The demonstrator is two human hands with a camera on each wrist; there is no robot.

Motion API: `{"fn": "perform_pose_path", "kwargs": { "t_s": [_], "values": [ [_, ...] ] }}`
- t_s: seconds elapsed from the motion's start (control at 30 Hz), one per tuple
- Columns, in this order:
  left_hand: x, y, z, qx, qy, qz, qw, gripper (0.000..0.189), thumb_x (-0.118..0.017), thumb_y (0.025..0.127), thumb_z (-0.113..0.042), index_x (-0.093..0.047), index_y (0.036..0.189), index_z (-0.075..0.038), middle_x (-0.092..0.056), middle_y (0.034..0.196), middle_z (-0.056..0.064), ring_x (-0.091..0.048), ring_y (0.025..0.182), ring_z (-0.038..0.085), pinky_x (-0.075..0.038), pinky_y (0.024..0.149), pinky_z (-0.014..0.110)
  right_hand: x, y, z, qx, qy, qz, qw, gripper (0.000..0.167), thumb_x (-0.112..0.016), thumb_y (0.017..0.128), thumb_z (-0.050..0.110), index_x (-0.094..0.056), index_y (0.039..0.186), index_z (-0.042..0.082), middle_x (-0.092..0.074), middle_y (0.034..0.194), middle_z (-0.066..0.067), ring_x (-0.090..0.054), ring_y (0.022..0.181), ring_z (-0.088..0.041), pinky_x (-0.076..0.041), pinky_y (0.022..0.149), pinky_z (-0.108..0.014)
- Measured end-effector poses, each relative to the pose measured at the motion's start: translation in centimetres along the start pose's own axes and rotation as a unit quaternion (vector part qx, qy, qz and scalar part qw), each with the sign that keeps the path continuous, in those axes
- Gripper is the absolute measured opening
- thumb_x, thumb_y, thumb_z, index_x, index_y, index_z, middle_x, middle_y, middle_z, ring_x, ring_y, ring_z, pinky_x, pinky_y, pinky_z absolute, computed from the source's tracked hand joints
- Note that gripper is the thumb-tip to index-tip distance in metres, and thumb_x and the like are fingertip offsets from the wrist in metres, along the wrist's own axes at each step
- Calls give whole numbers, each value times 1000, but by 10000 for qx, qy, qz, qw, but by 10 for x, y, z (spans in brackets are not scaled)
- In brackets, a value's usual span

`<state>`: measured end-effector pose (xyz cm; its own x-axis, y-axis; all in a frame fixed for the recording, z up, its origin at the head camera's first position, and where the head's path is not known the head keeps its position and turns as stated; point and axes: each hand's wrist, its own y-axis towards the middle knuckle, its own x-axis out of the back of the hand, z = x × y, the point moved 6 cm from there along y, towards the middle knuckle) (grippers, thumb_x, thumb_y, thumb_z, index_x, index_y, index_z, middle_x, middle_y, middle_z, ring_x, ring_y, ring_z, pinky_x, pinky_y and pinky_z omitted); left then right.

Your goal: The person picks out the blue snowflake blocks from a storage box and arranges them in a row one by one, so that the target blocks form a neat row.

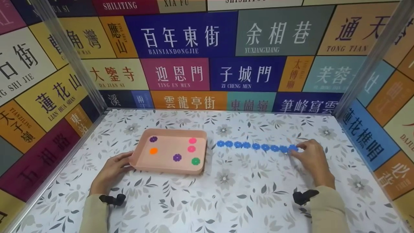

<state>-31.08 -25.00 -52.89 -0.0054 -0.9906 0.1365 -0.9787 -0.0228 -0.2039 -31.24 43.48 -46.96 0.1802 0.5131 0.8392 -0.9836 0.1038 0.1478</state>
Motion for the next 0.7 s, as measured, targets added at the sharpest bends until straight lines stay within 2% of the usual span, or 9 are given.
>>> {"fn": "perform_pose_path", "kwargs": {
  "t_s": [0.17, 0.4, 0.6, 0.7],
  "values": [
    [2, -2, 0, 30, 100, -37, 9999, 42, -60, 100, -26, -59, 139, -13, -63, 138, 13, -68, 113, 23, -57, 100, 38, -5, -3, -23, -537, 128, 329, 9979, 53, -68, 94, 33, -62, 120, -13, -49, 124, -33, -51, 110, -48, -48, 87, -59],
    [2, -6, 1, 99, 24, 13, 9999, 41, -59, 100, -24, -58, 140, -14, -61, 140, 12, -68, 114, 25, -56, 102, 38, -2, -5, -40, -775, 104, 320, 9964, 52, -68, 93, 33, -64, 117, -13, -56, 119, -36, -56, 103, -44, -50, 79, -47],
    [-1, -7, 1, 192, 40, 59, 9998, 41, -60, 99, -29, -59, 139, -18, -61, 142, 7, -68, 116, 23, -55, 104, 38, -1, -7, -50, -1015, 89, 457, 9937, 61, -66, 94, 42, -62, 119, -14, -59, 121, -37, -56, 107, -47, -49, 84, -56],
    [-1, -7, 0, 197, 14, 21, 9998, 41, -62, 98, -28, -60, 138, -18, -62, 140, 6, -68, 114, 23, -56, 103, 38, -1, -5, -53, -1150, 119, 528, 9919, 64, -62, 96, 45, -60, 122, -14, -58, 123, -37, -55, 109, -48, -47, 86, -56]
  ]
}}
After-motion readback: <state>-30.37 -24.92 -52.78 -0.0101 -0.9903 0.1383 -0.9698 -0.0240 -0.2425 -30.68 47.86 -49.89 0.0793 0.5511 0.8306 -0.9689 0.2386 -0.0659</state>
